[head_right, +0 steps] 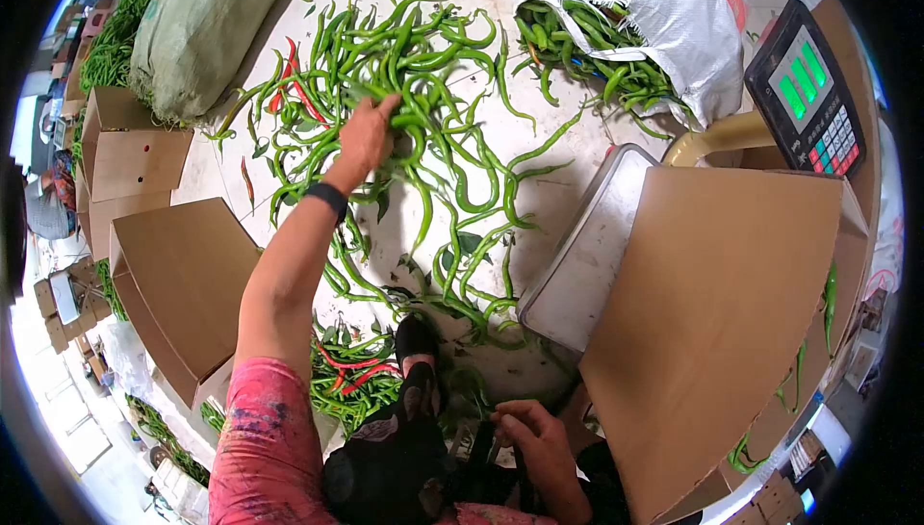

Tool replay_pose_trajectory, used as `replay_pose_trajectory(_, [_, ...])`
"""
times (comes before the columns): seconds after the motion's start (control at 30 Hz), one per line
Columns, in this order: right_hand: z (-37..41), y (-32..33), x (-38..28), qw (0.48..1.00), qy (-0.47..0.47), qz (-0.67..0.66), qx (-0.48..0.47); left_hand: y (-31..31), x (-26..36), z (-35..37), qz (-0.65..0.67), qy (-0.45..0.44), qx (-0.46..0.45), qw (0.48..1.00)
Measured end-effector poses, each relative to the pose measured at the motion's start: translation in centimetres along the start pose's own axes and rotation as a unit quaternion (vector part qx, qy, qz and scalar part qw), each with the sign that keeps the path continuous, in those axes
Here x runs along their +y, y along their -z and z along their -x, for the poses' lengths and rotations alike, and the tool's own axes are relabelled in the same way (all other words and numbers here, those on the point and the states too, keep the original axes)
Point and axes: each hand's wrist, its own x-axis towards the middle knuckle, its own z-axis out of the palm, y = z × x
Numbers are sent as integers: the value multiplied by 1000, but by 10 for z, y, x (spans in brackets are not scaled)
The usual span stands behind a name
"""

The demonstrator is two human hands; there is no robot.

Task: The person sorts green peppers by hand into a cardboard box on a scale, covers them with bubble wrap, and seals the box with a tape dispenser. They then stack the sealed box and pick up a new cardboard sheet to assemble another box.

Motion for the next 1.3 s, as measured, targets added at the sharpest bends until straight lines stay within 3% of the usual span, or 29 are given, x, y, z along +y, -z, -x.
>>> replay_pose_trajectory(0.1, [1, -4, -1, 1000, 4, 20, -4, -4, 10, 17, -35, -23, 22, 999])
replay_pose_trajectory(0.17, [-1, -4, -1, 1000, -1, 27, -5, 4, 17, -1, -11, 21, -75, 997])
replay_pose_trajectory(0.23, [2, -7, -4, 999, -3, 32, -9, 1, 14, -2, -21, 17, -61, 998])
replay_pose_trajectory(0.3, [4, -6, -12, 999, 5, 32, -8, 4, 13, -3, 69, 16, -54, 996])
replay_pose_trajectory(0.37, [9, -8, -13, 999, 36, 16, -20, 19, 11, 12, 98, 53, -102, 988])
replay_pose_trajectory(0.43, [10, -4, -7, 999, 36, 3, -24, 53, 11, 41, 245, 15, -28, 969])
replay_pose_trajectory(0.5, [15, -7, -6, 999, 39, -14, -26, 99, 15, 67, 551, 76, -90, 826])
replay_pose_trajectory(0.53, [18, -10, -11, 999, 48, 4, -25, 144, 32, 85, 555, 95, -97, 821])
replay_pose_trajectory(0.57, [23, -14, -15, 998, 58, 22, -24, 137, 19, 94, 613, 93, -116, 776])
replay_pose_trajectory(0.63, [35, -21, -22, 996, 69, 39, -46, 137, 7, 109, 622, 134, -177, 751])
replay_pose_trajectory(0.67, [39, -23, -26, 993, 81, 52, -62, 143, 4, 117, 676, 139, -180, 701])
replay_pose_trajectory(0.7, [44, -24, -24, 994, 84, 46, -60, 150, 1, 127, 683, 130, -178, 697])
replay_pose_trajectory(0.77, [48, -25, -17, 988, 125, 55, -67, 158, -8, 145, 743, 109, -236, 617])
replay_pose_trajectory(0.8, [52, -23, -14, 988, 128, 55, -68, 168, -3, 157, 740, 146, -229, 616])
replay_pose_trajectory(0.97, [66, -19, -7, 961, 246, 79, -102, 201, 2, 205, 761, 104, -216, 602])
replay_pose_trajectory(1.07, [72, -17, -11, 950, 284, 92, -96, 243, 34, 242, 815, 17, -178, 551])
replay_pose_trajectory(1.1, [74, -17, -12, 947, 296, 90, -88, 262, 46, 254, 813, 80, -144, 559])
replay_pose_trajectory(1.17, [83, -22, -21, 952, 282, 78, -92, 272, 40, 270, 806, 32, -162, 569])
replay_pose_trajectory(1.23, [94, -38, -29, 927, 335, 13, -167, 296, 60, 287, 806, -9, -165, 568])
replay_pose_trajectory(1.3, [83, -62, -40, 926, 291, -123, -207, 313, 73, 301, 800, -26, -164, 577])
